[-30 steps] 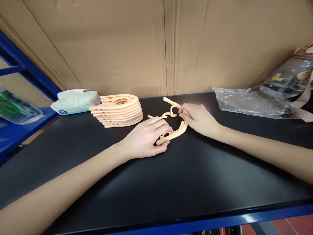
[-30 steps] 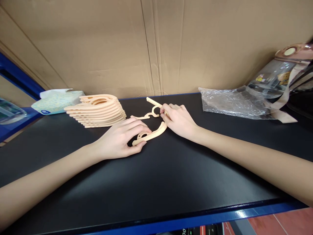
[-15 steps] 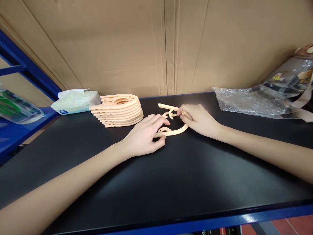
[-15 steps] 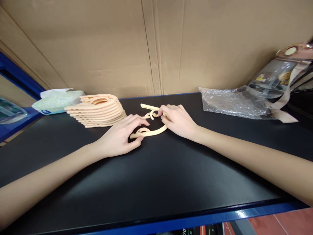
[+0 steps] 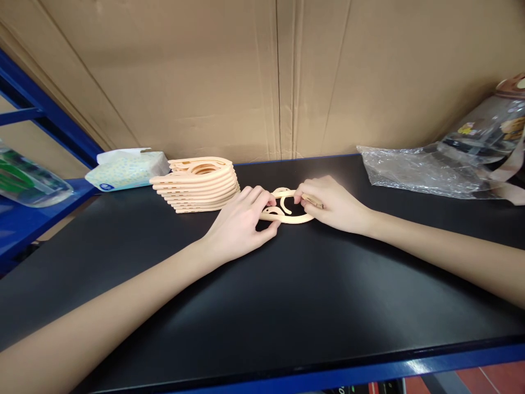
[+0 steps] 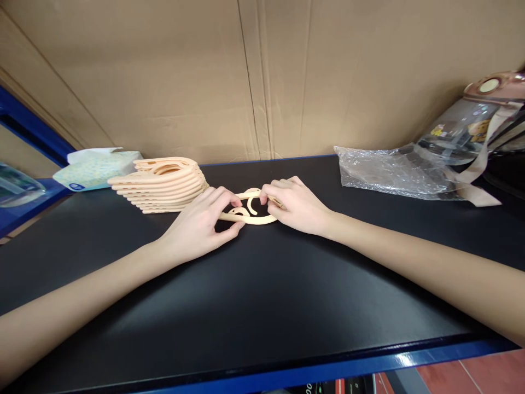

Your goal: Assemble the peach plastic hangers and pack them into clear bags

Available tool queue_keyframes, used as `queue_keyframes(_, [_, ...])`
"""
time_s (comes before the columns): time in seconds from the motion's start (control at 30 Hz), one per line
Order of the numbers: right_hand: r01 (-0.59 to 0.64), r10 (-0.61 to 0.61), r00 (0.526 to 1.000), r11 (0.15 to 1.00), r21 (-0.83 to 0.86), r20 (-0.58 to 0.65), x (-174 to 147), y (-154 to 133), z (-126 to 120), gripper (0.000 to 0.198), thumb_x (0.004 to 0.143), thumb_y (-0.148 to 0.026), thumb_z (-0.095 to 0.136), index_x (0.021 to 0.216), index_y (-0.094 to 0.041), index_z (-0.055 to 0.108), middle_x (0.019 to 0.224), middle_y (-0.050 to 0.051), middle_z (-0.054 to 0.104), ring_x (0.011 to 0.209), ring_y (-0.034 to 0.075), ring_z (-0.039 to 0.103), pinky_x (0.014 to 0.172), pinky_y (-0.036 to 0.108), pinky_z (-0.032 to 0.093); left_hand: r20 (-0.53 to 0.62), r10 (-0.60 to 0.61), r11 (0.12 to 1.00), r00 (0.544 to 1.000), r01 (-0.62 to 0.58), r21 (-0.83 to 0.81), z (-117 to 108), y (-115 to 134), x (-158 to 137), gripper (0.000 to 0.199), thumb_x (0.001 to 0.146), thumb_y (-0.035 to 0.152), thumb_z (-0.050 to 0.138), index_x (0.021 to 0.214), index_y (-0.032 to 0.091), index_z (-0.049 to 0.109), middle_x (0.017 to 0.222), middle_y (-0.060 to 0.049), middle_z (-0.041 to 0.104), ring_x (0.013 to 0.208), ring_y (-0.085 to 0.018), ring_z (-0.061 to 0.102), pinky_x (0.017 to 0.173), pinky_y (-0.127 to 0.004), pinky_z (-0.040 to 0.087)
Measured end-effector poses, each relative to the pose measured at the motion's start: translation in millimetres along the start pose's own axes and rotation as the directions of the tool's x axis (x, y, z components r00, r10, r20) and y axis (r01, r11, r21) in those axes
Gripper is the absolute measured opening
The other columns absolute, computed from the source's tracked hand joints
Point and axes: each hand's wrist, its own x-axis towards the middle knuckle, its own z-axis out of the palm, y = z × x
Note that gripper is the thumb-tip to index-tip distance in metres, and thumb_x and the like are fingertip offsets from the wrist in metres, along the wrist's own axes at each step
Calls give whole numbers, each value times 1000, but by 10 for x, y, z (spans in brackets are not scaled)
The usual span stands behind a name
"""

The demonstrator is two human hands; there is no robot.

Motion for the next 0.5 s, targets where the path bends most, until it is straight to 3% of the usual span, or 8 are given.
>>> queue_keyframes(0.5, [38, -37, 999, 999, -36, 20, -1, -22, -1, 14, 81, -10, 45, 85, -20, 54, 71, -3, 52, 64, 13, 46, 73, 30, 31, -63, 34, 998, 997, -30, 63, -19, 28, -15, 12, 86, 27, 55, 93, 19, 61, 93, -1, 61, 81, -18, 55, 69, -29, 43])
